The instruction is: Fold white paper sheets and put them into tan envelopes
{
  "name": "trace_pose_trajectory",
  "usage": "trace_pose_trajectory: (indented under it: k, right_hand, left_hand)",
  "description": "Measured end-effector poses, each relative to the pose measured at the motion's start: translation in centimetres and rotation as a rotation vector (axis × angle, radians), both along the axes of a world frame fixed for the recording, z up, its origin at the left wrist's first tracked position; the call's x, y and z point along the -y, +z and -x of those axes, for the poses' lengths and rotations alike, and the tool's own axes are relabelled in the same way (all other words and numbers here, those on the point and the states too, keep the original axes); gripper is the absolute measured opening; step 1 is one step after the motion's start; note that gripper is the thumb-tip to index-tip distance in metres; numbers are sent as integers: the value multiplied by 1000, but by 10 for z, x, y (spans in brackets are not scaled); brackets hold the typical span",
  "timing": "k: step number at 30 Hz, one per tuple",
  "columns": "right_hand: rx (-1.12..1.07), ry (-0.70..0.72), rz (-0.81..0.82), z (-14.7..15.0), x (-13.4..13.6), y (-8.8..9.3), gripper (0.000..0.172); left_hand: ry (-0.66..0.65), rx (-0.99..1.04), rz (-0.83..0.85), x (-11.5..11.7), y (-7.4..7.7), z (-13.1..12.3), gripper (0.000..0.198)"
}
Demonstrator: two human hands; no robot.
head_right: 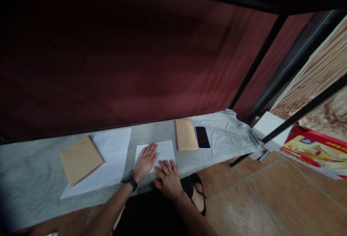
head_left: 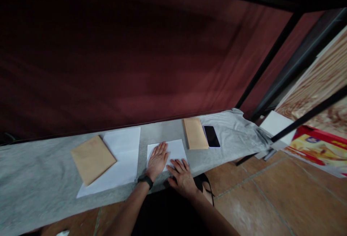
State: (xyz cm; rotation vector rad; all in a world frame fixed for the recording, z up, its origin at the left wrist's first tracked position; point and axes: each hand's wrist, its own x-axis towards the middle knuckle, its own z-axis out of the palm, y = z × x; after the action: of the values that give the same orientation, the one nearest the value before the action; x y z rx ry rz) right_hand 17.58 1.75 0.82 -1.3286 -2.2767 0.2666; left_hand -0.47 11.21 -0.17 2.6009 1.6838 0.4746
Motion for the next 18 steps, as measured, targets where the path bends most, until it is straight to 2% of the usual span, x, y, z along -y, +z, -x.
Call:
trace_pose_trajectory:
  k: [5,14,18]
  right_hand:
    - [5,-4,7,0,-1,1,44]
    - [19,-1,-10,-1,1,4,43]
    - [47,-9,-37,-1,6,2,44]
  left_hand:
    - [-11,3,-1,11,-4,4,55]
    - [-76,-58,-2,77,-4,28,49]
    - [-34,-48,-33,92,-3,29,50]
